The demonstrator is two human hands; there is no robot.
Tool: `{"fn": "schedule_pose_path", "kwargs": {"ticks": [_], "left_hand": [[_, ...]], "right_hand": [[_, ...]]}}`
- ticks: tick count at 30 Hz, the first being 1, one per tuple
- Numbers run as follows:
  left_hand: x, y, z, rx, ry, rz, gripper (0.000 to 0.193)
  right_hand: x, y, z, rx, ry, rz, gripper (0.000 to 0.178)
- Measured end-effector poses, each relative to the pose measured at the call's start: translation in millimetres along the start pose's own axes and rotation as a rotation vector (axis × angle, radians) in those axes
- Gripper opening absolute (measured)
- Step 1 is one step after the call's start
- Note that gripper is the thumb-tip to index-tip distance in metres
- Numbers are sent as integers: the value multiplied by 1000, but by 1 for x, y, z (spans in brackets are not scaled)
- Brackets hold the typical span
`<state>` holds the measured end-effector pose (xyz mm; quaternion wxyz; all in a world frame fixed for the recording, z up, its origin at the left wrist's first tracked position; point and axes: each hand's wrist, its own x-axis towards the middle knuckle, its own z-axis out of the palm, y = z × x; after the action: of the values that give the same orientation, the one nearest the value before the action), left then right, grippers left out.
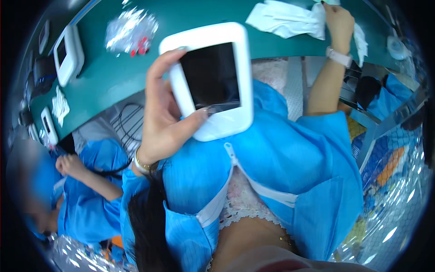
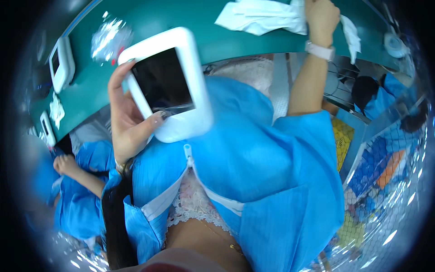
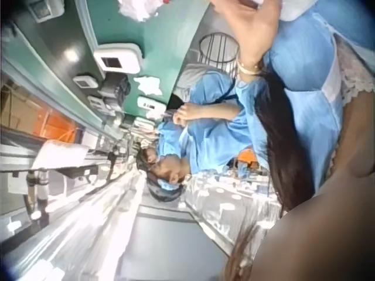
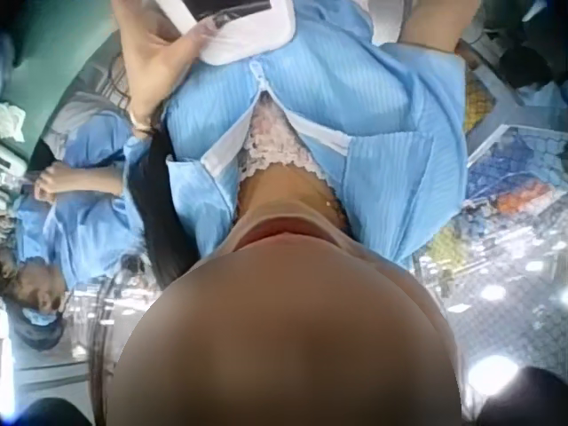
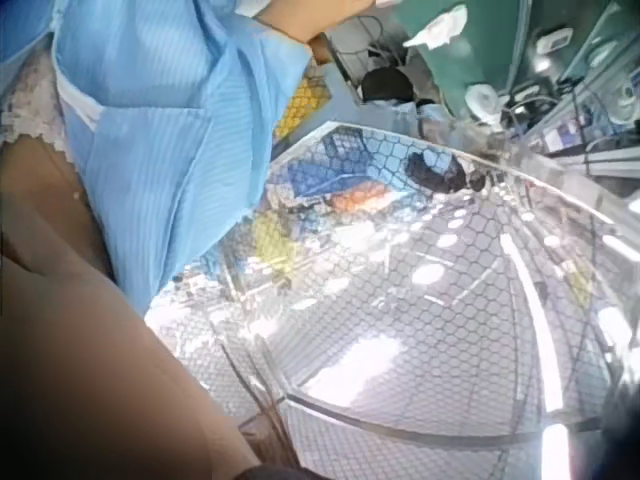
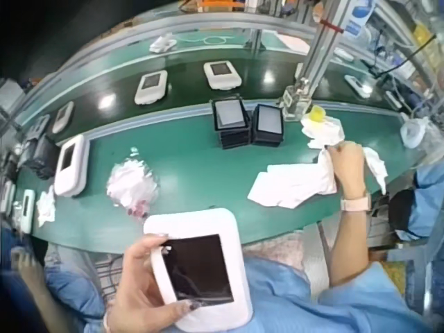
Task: Cleaning and assembling electronic screen components at a factory workstation.
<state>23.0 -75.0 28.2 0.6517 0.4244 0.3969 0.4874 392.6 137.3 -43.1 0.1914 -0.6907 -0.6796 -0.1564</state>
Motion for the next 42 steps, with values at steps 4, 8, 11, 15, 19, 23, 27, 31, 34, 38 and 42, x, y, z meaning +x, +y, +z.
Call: {"fn": "schedule_pose_path", "kwargs": {"ticks": [4, 8, 11, 15, 19, 23, 27, 31, 34, 38, 42], "left_hand": [[-5, 6, 6, -14, -25, -39, 86], [-12, -3, 1, 51, -53, -69, 87], [-15, -7, 0, 55, -56, -44, 87], [-15, -7, -1, 77, -52, -40, 87], [-11, -9, 0, 31, -70, -47, 88], [-10, -8, -3, -18, -80, -72, 88], [-12, -10, -5, 8, -76, -47, 88], [-14, -11, -4, 19, -71, -74, 88], [-13, -9, -2, 24, -71, -73, 88], [-13, -13, 0, 16, -82, -49, 87], [-13, -11, 4, 35, -78, -65, 87]], "right_hand": [[16, -11, -4, 57, -69, 15, 22], [11, -22, -2, 101, -132, 64, 21], [9, -26, -2, 131, -157, 111, 20], [9, -19, 2, 152, -167, 201, 19], [24, 60, 36, -60, -229, 89, 32], [21, 64, 37, 72, -147, 180, 40], [11, 33, 20, 621, 87, 336, 39], [4, 7, -11, 357, 254, 225, 44], [8, 6, -22, 827, 345, 233, 44], [-8, -16, -80, 1887, 4, 69, 31], [-37, -33, -91, 2387, -507, -229, 31]]}}
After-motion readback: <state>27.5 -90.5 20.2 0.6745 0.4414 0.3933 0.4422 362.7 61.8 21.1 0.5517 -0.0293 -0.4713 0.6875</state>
